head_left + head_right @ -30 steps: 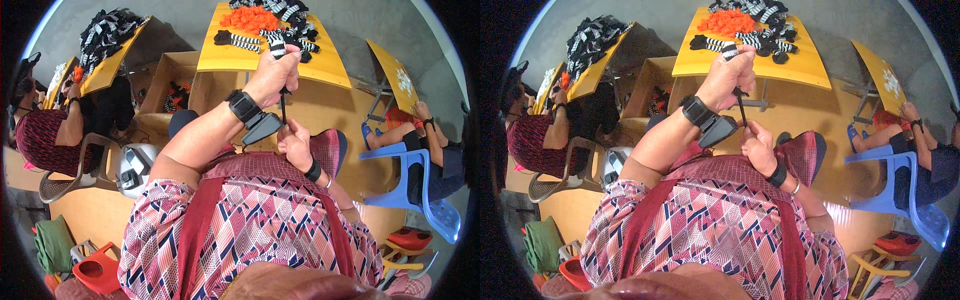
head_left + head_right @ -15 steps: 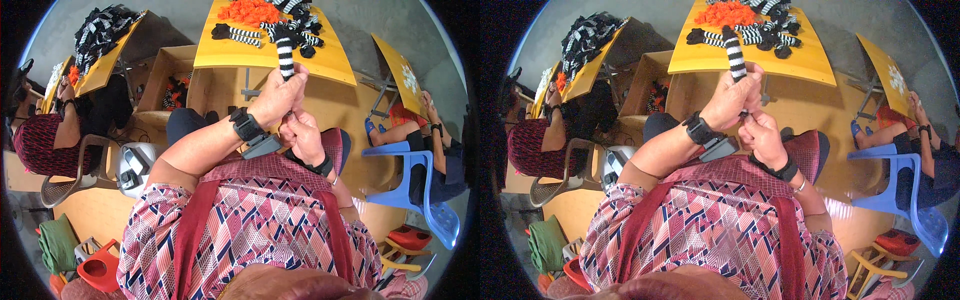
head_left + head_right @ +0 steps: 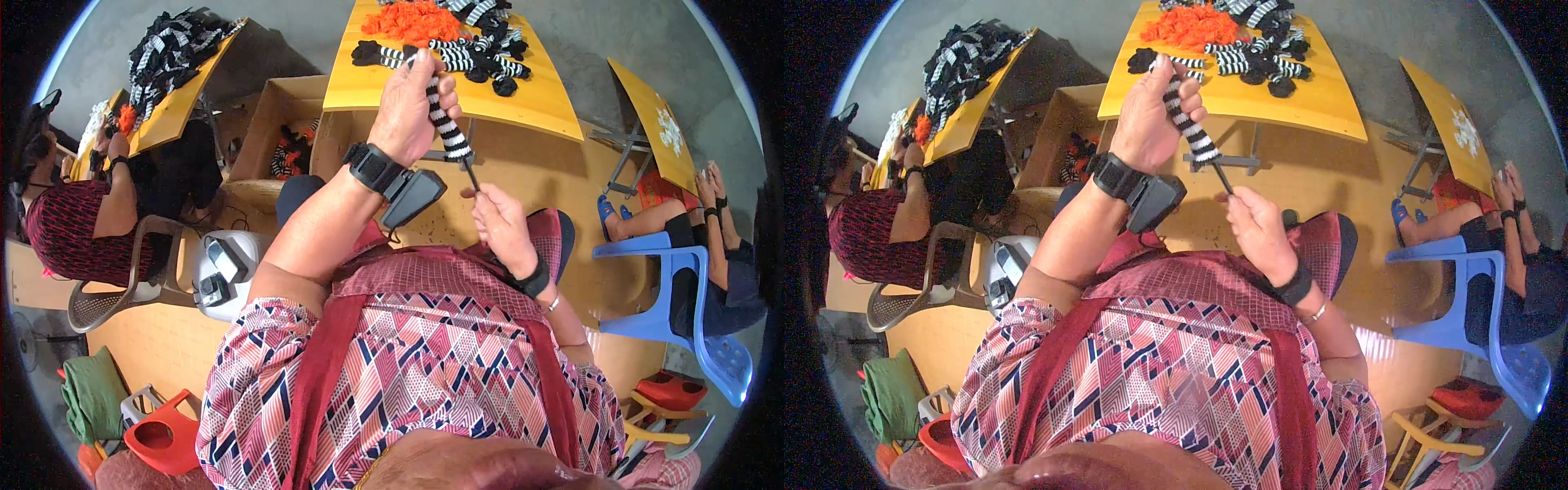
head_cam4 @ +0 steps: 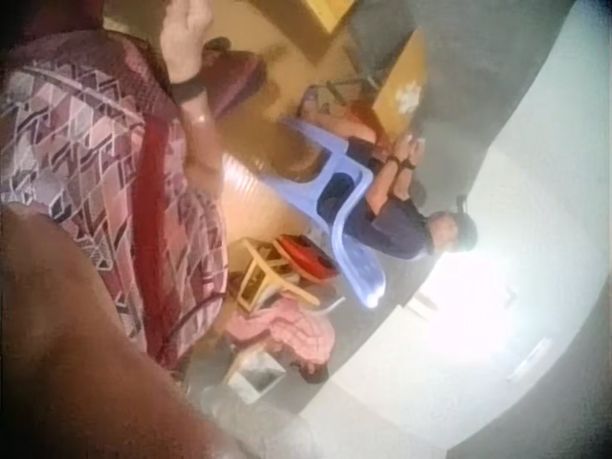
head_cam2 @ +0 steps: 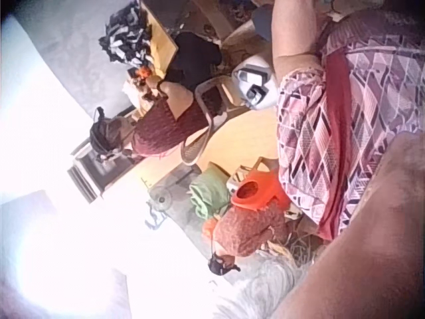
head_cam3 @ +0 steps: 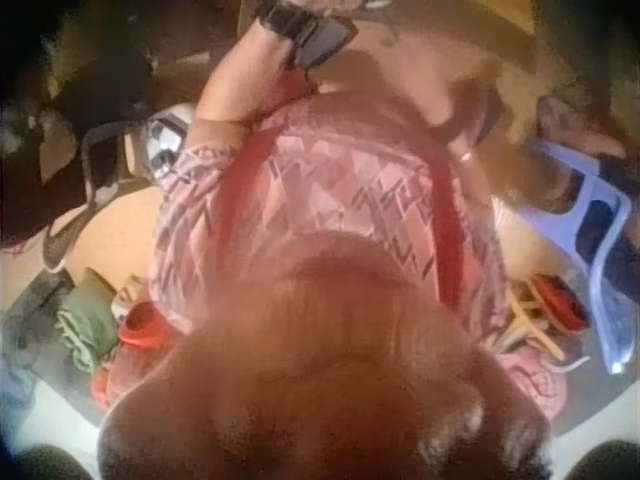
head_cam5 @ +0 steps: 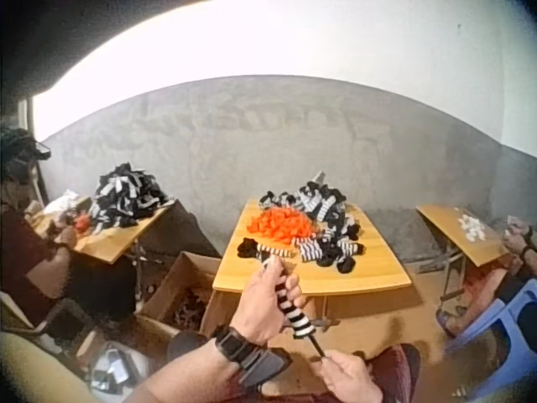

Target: The person sits at a table and turns striped socks inside out by hand. They use a thin black stick to push the sock fabric further and smooth the interior surface. The person handles multiple socks one by one, placing the finished items on the table.

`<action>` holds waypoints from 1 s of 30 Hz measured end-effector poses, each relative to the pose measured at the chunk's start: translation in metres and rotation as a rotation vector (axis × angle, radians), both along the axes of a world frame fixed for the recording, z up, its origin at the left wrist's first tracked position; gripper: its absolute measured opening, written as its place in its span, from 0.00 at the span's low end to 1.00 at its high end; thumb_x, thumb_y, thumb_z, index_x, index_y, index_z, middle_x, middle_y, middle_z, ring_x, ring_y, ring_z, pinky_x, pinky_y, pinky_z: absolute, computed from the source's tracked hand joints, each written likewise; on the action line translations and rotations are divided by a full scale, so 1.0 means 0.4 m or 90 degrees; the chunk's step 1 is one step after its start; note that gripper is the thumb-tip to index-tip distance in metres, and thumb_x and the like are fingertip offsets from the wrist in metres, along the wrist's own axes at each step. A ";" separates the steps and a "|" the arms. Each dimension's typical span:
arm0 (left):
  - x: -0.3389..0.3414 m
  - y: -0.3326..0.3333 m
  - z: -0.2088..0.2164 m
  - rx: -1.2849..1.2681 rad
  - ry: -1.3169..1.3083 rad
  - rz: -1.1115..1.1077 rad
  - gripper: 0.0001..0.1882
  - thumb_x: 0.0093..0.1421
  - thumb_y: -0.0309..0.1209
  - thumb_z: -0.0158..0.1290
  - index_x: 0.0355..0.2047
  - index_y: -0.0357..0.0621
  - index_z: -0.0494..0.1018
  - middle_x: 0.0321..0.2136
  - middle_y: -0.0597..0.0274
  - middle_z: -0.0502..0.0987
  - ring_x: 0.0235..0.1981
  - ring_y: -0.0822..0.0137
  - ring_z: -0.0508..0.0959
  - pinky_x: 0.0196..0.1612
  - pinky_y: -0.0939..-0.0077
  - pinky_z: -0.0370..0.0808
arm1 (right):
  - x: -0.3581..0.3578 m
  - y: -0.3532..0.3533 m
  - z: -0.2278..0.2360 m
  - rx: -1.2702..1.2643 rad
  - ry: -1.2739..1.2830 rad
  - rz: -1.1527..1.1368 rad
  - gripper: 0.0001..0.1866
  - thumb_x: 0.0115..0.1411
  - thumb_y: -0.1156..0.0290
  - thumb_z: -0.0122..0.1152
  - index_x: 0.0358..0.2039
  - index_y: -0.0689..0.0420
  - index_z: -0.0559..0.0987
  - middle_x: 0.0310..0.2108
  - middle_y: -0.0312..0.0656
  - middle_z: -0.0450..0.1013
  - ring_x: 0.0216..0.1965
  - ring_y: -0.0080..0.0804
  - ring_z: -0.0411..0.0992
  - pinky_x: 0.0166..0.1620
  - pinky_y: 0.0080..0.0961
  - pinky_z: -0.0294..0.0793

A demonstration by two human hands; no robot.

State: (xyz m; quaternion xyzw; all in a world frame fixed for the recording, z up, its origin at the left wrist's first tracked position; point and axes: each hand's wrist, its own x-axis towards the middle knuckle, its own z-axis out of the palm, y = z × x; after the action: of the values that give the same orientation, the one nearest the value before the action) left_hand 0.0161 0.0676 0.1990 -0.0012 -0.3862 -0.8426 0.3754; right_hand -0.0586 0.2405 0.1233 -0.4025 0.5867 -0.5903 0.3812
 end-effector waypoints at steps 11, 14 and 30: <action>-0.057 0.077 -0.043 -0.099 0.052 0.113 0.11 0.59 0.42 0.43 0.31 0.52 0.57 0.14 0.75 0.53 0.12 0.81 0.52 0.13 0.86 0.51 | -0.009 0.018 0.001 0.018 -0.179 0.008 0.10 0.61 0.68 0.42 0.36 0.60 0.69 0.15 0.26 0.54 0.14 0.10 0.49 0.15 0.08 0.47; -0.056 0.077 -0.053 -0.105 0.042 0.105 0.10 0.59 0.40 0.43 0.39 0.55 0.58 0.13 0.74 0.53 0.12 0.81 0.52 0.13 0.87 0.51 | 0.000 0.028 0.013 0.047 -0.233 0.021 0.10 0.61 0.68 0.42 0.36 0.60 0.69 0.15 0.26 0.54 0.14 0.10 0.48 0.15 0.08 0.47; -0.053 0.064 -0.071 -0.093 -0.058 -0.007 0.10 0.58 0.40 0.45 0.31 0.48 0.61 0.15 0.72 0.57 0.15 0.79 0.58 0.17 0.82 0.61 | -0.004 -0.041 -0.005 -0.049 -0.230 0.059 0.10 0.61 0.67 0.40 0.34 0.58 0.69 0.16 0.27 0.55 0.13 0.10 0.50 0.15 0.08 0.49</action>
State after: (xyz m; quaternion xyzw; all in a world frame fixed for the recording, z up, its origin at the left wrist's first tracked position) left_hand -0.0050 0.0933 0.1704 0.0075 -0.4630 -0.8136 0.3515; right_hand -0.0601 0.2239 0.1212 -0.3308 0.4666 -0.6570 0.4911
